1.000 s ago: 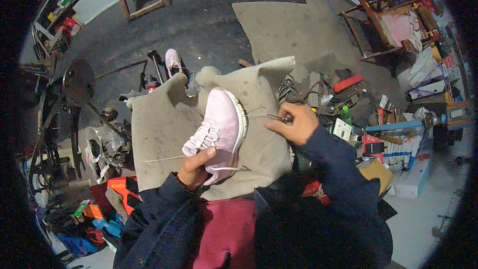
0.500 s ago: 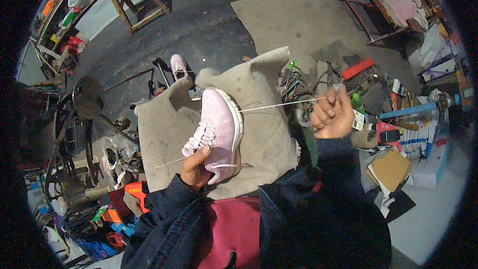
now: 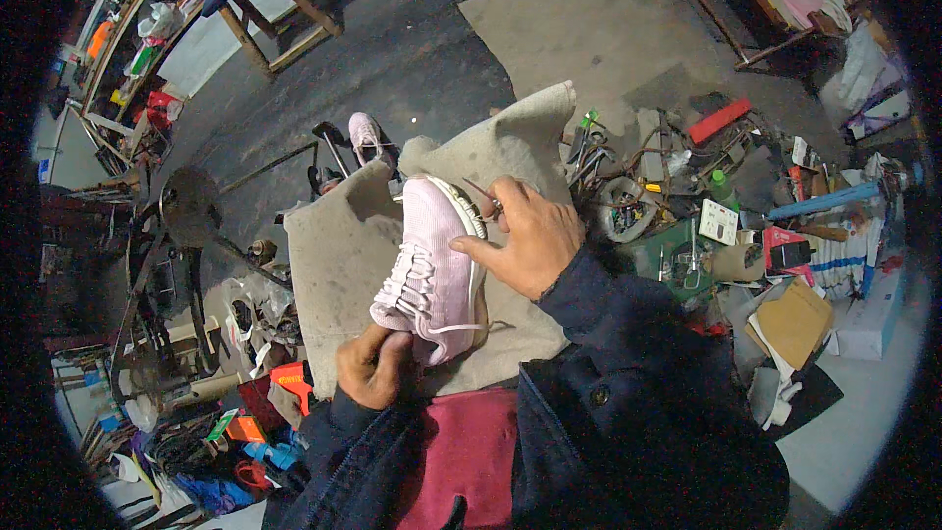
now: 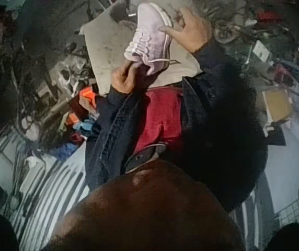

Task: The person stitches the sole of a pink sneaker using a curved awl and thread, repeatedly piercing the sole and pulling the thread through. After completing the stitching, the person uses a metal file to smooth the sole edge and then inserts a light blue insole into the shoe.

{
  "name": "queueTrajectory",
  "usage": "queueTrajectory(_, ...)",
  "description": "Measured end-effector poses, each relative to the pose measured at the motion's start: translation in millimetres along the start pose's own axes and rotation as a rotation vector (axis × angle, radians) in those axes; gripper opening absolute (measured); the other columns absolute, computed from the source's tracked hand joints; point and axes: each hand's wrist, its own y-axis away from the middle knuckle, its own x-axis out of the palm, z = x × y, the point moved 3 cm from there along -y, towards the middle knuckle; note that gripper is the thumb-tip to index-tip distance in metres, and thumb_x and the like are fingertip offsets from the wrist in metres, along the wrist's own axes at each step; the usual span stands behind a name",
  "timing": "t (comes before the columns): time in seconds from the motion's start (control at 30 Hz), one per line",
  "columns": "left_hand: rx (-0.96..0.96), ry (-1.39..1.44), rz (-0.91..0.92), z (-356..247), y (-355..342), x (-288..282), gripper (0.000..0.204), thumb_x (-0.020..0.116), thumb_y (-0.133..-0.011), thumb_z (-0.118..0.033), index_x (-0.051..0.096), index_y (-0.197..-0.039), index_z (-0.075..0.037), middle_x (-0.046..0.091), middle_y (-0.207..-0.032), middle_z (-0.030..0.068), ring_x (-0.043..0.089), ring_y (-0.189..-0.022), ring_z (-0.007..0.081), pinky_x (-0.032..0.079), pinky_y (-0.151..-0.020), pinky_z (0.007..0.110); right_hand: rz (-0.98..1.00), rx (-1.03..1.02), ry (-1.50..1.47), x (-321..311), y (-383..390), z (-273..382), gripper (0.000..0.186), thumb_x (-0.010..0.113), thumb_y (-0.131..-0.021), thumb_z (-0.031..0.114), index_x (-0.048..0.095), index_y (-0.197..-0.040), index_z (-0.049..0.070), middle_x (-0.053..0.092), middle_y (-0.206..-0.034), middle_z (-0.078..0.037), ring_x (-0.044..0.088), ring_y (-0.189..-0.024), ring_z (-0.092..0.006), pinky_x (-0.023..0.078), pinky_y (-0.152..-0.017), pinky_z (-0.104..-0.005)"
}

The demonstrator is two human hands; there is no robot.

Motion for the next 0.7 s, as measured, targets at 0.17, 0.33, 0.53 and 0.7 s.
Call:
queueTrajectory(0.17, 0.088, -0.336, -0.475, 53, 53, -58, 0.013, 0.062, -0.101, -0.008, 0.072, -0.105, -0.001, 0.071, -0.079, 0.0116, 0.067, -0.069, 0.0171, 0.052, -0.067, 0.031, -0.040, -0.003, -0.003, 4, 4, -1, 0.054, 0.094, -0.071, 0.039, 0.060, -0.100, 0.009, 0.055, -0.072, -0.002, 0.056, -0.060, -0.0196, 0.048, -0.057, -0.0369)
queueTrajectory(0.33, -0.203, -0.356, -0.613, 126, 91, -142, 0.018, 0.062, -0.104, -0.013, 0.071, -0.107, 0.002, 0.070, -0.087, 0.0054, 0.062, -0.076, 0.0120, 0.051, -0.070, 0.029, -0.021, 0.001, -0.061, 1, 7, -1, 0.051, 0.094, -0.072, 0.034, 0.061, -0.102, 0.008, 0.055, -0.072, -0.003, 0.056, -0.060, -0.0194, 0.047, -0.056, -0.0362)
queueTrajectory(0.53, 0.025, -0.146, -0.592, 50, 40, -119, 0.031, 0.065, -0.099, -0.006, 0.066, -0.129, 0.000, 0.070, -0.116, 0.0129, 0.067, -0.090, 0.0145, 0.054, -0.077, 0.030, 0.079, 0.239, -0.447, -8, 18, -23, 0.032, 0.084, -0.086, 0.018, 0.059, -0.101, 0.005, 0.055, -0.077, 0.002, 0.052, -0.069, -0.0070, 0.044, -0.063, -0.0286)
queueTrajectory(0.7, 0.444, -0.437, -0.282, -63, -41, -64, 0.036, 0.067, -0.083, 0.007, 0.070, -0.119, 0.001, 0.071, -0.117, 0.0148, 0.068, -0.108, 0.0267, 0.051, -0.096, 0.036, 0.042, 0.224, -0.756, -24, 35, -18, 0.019, 0.071, -0.096, 0.013, 0.063, -0.104, -0.001, 0.065, -0.084, 0.000, 0.055, -0.075, -0.0040, 0.047, -0.068, -0.0256)
